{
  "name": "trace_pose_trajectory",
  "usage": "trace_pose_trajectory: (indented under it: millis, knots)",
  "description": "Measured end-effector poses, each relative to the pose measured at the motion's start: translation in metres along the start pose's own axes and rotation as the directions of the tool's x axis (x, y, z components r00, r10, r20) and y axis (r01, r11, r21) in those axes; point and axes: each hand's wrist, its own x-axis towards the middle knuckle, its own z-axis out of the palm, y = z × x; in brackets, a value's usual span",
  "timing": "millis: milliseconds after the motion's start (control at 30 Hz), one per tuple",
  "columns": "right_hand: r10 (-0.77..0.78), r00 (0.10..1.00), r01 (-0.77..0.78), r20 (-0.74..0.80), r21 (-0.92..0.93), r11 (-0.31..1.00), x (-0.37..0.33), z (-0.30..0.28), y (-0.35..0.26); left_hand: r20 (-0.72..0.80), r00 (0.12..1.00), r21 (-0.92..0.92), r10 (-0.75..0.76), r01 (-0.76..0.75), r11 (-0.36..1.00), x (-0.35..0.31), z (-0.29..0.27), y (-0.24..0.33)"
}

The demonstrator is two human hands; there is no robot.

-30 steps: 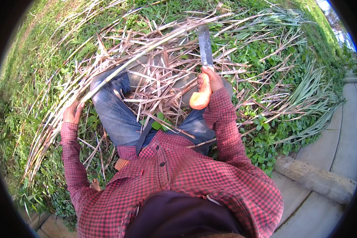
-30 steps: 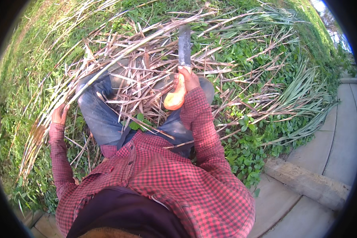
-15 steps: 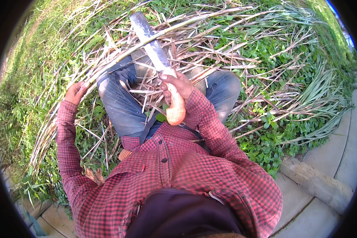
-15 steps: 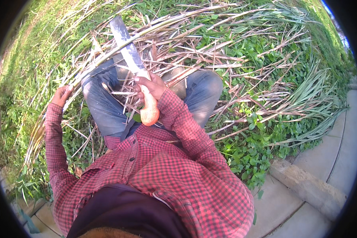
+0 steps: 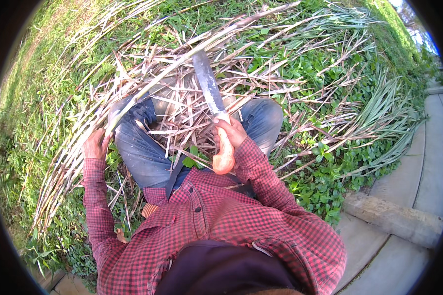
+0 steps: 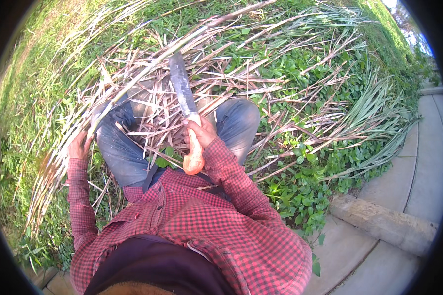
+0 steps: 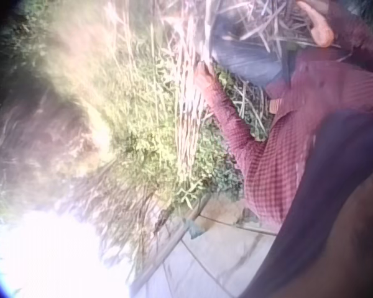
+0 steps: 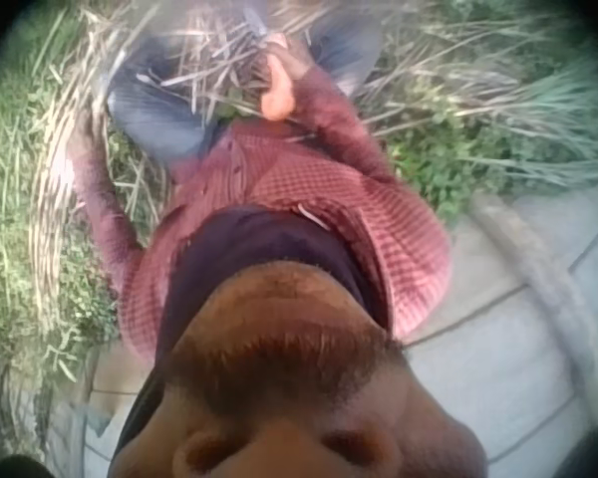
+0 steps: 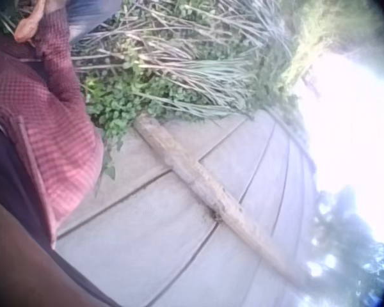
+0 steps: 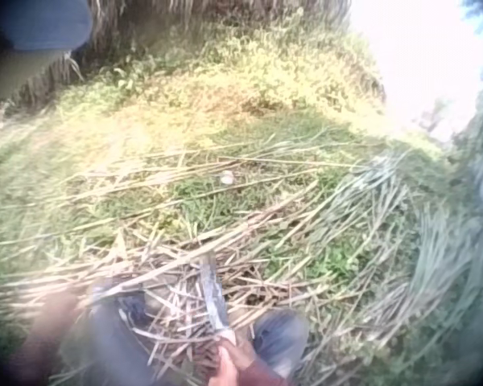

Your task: The person sits on the ground and uses a machete to chop long, thin sticks into smaller pieces. They hold the sticks with one hand and strike them with the machete in the other, creating a pile of cut material.

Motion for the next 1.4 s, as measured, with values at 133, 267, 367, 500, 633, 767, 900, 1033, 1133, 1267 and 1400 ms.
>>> trace_pose_trajectory:
  millis: [133, 267, 367, 500, 633, 767, 900, 1033, 1133, 1267, 1400]
  knots:
    - [-0.220, 0.931, 0.267, -0.292, 0.132, 0.955, -0.009, -0.037, -0.005, 0.097, 0.981, 0.167, -0.166, 0.148, 0.975, -0.039, 0.002, -0.021]
    - [-0.438, 0.782, 0.460, -0.444, -0.065, 0.886, -0.032, -0.049, -0.014, 0.189, 0.961, 0.042, -0.201, 0.196, 0.980, -0.040, -0.002, -0.020]
    - [-0.680, 0.655, 0.563, -0.329, -0.389, 0.730, -0.041, -0.060, -0.008, -0.080, 0.995, -0.005, 0.053, -0.053, 0.999, -0.017, -0.002, 0.012]
    - [-0.731, 0.679, 0.577, -0.070, -0.564, 0.590, -0.051, -0.049, -0.016, -0.096, 0.979, -0.102, 0.182, -0.192, 0.976, 0.023, 0.001, 0.069]
    - [-0.633, 0.774, 0.574, -0.017, -0.406, 0.711, -0.054, -0.029, -0.048, -0.016, 0.974, -0.201, 0.227, -0.225, 0.953, 0.051, 0.021, 0.092]
    - [-0.610, 0.791, 0.564, -0.057, -0.321, 0.761, -0.036, -0.047, -0.099, 0.162, 0.972, -0.257, 0.170, -0.125, 0.958, 0.067, 0.036, 0.080]
    - [-0.488, 0.865, 0.421, -0.118, -0.360, 0.833, -0.020, -0.081, -0.147, 0.041, 0.986, -0.230, 0.164, -0.150, 0.961, 0.061, 0.044, 0.079]
    - [-0.512, 0.824, 0.394, -0.242, -0.404, 0.826, -0.008, -0.087, -0.155, -0.034, 0.987, -0.192, 0.160, -0.164, 0.968, 0.057, 0.051, 0.082]
    - [-0.558, 0.793, 0.454, -0.244, -0.375, 0.808, 0.004, -0.097, -0.166, 0.028, 0.990, -0.177, 0.141, -0.134, 0.975, 0.056, 0.051, 0.082]
    - [-0.579, 0.779, 0.460, -0.238, -0.411, 0.787, 0.014, -0.104, -0.177, -0.083, 0.984, -0.192, 0.156, -0.170, 0.967, 0.056, 0.052, 0.083]
    - [-0.512, 0.836, 0.393, -0.199, -0.434, 0.811, 0.010, -0.099, -0.161, -0.055, 0.987, -0.182, 0.151, -0.159, 0.970, 0.059, 0.049, 0.086]
